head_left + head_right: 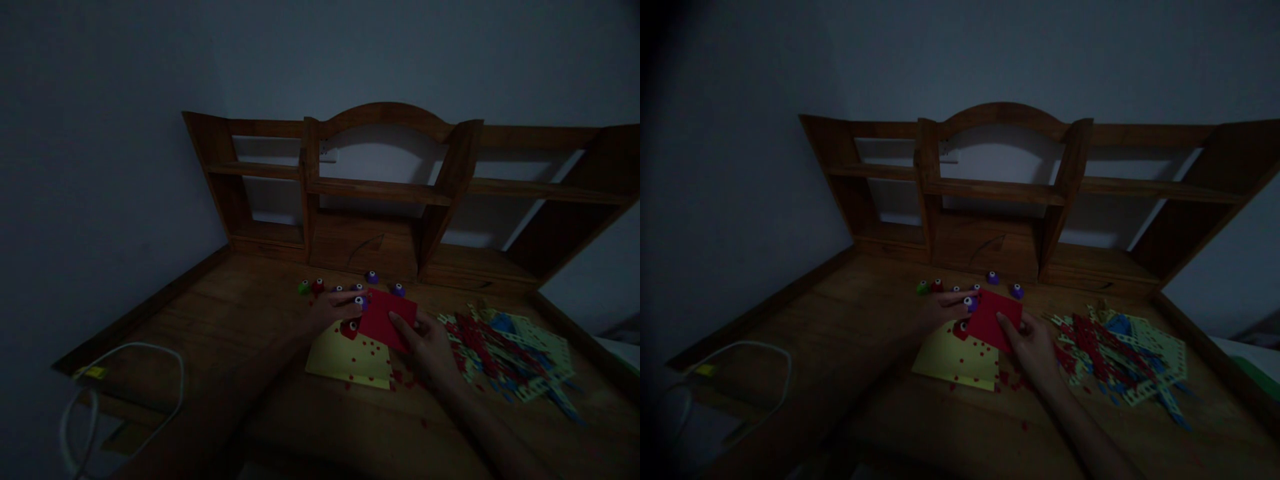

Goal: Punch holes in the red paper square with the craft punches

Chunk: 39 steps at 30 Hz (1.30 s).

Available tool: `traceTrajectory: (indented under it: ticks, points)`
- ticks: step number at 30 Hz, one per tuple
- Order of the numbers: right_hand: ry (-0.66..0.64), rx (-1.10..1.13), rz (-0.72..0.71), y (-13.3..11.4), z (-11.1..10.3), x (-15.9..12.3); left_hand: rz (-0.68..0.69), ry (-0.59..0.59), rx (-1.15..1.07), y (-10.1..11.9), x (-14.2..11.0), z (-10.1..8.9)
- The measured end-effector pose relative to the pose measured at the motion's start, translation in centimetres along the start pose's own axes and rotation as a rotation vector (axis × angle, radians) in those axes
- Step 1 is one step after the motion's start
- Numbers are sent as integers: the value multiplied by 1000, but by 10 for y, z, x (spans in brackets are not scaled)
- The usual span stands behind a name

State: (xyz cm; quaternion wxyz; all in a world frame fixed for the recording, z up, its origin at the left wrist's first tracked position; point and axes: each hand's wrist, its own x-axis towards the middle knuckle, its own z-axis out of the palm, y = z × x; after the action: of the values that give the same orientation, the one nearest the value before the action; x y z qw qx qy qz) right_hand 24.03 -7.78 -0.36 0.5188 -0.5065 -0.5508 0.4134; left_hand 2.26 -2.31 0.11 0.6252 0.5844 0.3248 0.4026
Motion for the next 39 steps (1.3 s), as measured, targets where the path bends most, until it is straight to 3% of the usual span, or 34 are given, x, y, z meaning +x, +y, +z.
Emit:
traceTrajectory:
  ticks: [10, 24, 39]
  points:
    - [-6, -55, -45, -6, 3, -2, -71, 40, -66, -6, 4, -2]
    - [18, -94, -80, -8, 5, -2, -89, -38, -3, -13, 5, 0]
    - [14, -119, -90, -5, 3, -1, -94, -1, -14, -3, 0, 6]
